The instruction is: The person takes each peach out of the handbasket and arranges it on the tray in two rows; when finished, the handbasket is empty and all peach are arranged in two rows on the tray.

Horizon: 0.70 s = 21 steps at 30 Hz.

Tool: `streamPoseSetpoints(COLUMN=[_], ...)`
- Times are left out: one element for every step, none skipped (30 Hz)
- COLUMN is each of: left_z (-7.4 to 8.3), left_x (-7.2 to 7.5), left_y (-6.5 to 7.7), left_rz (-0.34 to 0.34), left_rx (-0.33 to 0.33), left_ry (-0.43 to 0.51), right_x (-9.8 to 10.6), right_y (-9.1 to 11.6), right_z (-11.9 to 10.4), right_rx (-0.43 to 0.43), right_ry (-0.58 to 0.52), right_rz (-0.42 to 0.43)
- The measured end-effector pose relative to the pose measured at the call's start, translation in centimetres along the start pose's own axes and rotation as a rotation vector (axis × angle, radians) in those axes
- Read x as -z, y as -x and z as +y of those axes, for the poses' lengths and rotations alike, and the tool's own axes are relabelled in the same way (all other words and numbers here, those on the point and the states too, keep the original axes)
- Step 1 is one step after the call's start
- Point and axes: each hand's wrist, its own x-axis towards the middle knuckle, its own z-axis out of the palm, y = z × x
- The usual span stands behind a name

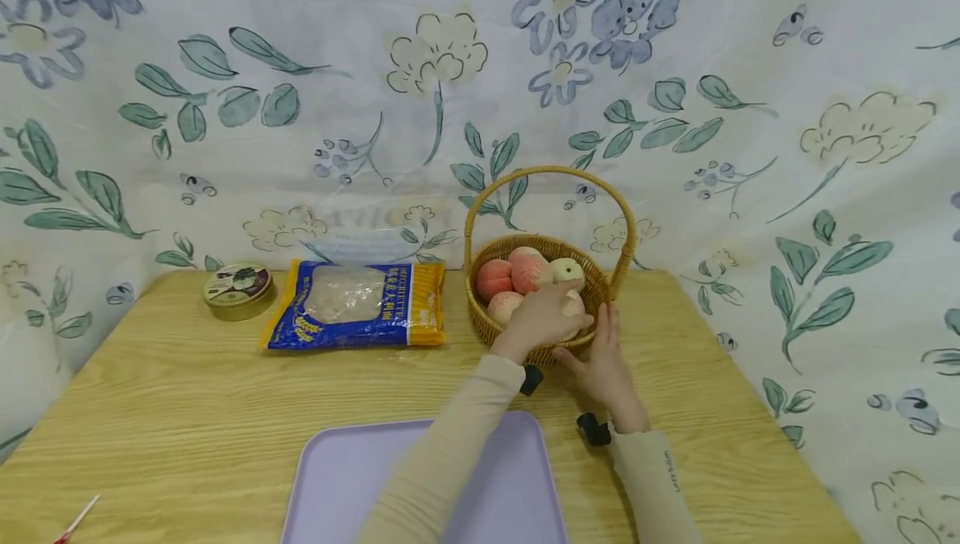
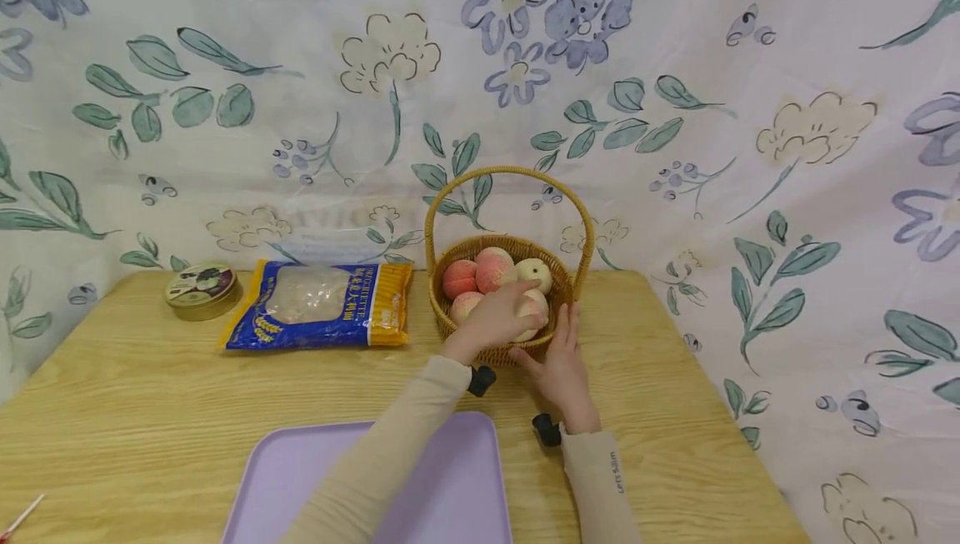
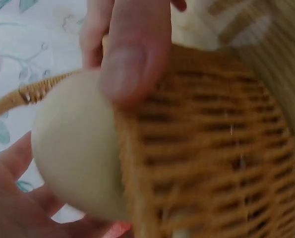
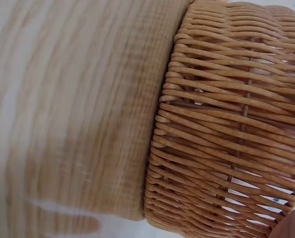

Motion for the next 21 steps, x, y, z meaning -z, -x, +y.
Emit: streamPoseSetpoints(left_z=[0.0,0.0,-0.1,-0.2,-0.3,-0.4,-0.6,-0.7,-0.8,-0.9,-1.0,-1.1,-1.2,-1.2,-1.3,-1.3,-1.3,-1.3,-1.4,-1.4,-1.5], left_x=[-0.3,-0.6,-0.8,-1.0,-1.1,-1.2,-1.2,-1.1,-1.0,-1.0,-0.9,-0.7,-0.6,-0.5,-0.3,-0.2,0.0,0.2,0.4,0.5,0.7], left_y=[0.0,0.0,0.0,0.0,0.0,0.1,0.2,0.2,0.3,0.4,0.5,0.6,0.7,0.9,1.2,1.5,1.8,2.2,2.6,3.0,3.5], left_rz=[0.003,0.008,0.015,0.026,0.036,0.051,0.062,0.073,0.081,0.088,0.093,0.097,0.102,0.109,0.117,0.125,0.133,0.141,0.15,0.157,0.161], left_rx=[-0.006,-0.008,-0.005,-0.004,0.004,0.01,0.017,0.02,0.027,0.031,0.033,0.033,0.03,0.026,0.017,0.005,-0.011,-0.03,-0.051,-0.071,-0.089], left_ry=[-0.054,-0.089,-0.111,-0.121,-0.124,-0.114,-0.089,-0.062,-0.023,0.012,0.036,0.067,0.098,0.135,0.169,0.187,0.206,0.228,0.239,0.249,0.252], right_x=[-0.1,-0.2,-0.3,-0.3,-0.4,-0.5,-0.5,-0.6,-0.6,-0.7,-0.7,-0.7,-0.7,-0.7,-0.7,-0.7,-0.7,-0.6,-0.6,-0.6,-0.5], right_y=[0.0,-0.1,-0.1,-0.1,-0.2,-0.2,-0.2,-0.2,-0.2,-0.2,-0.2,-0.1,-0.1,-0.1,0.0,0.0,0.1,0.1,0.1,0.1,0.2], right_z=[0.0,0.1,0.1,0.0,0.0,-0.1,-0.1,-0.2,-0.2,-0.2,-0.3,-0.3,-0.3,-0.3,-0.2,-0.2,-0.2,-0.1,-0.1,-0.1,0.0], right_rx=[0.005,0.004,0.005,0.003,0.003,0.002,0.001,0.0,0.001,0.0,0.001,0.002,0.001,0.0,0.001,0.002,0.003,0.004,0.003,0.006,0.008], right_ry=[-0.007,-0.014,-0.019,-0.02,-0.02,-0.018,-0.017,-0.014,-0.014,-0.015,-0.015,-0.016,-0.017,-0.016,-0.02,-0.023,-0.023,-0.025,-0.024,-0.022,-0.019], right_rz=[0.002,0.0,-0.001,-0.001,-0.001,0.002,0.003,0.006,0.009,0.011,0.011,0.008,0.005,0.003,0.003,0.005,0.008,0.012,0.016,0.02,0.022])
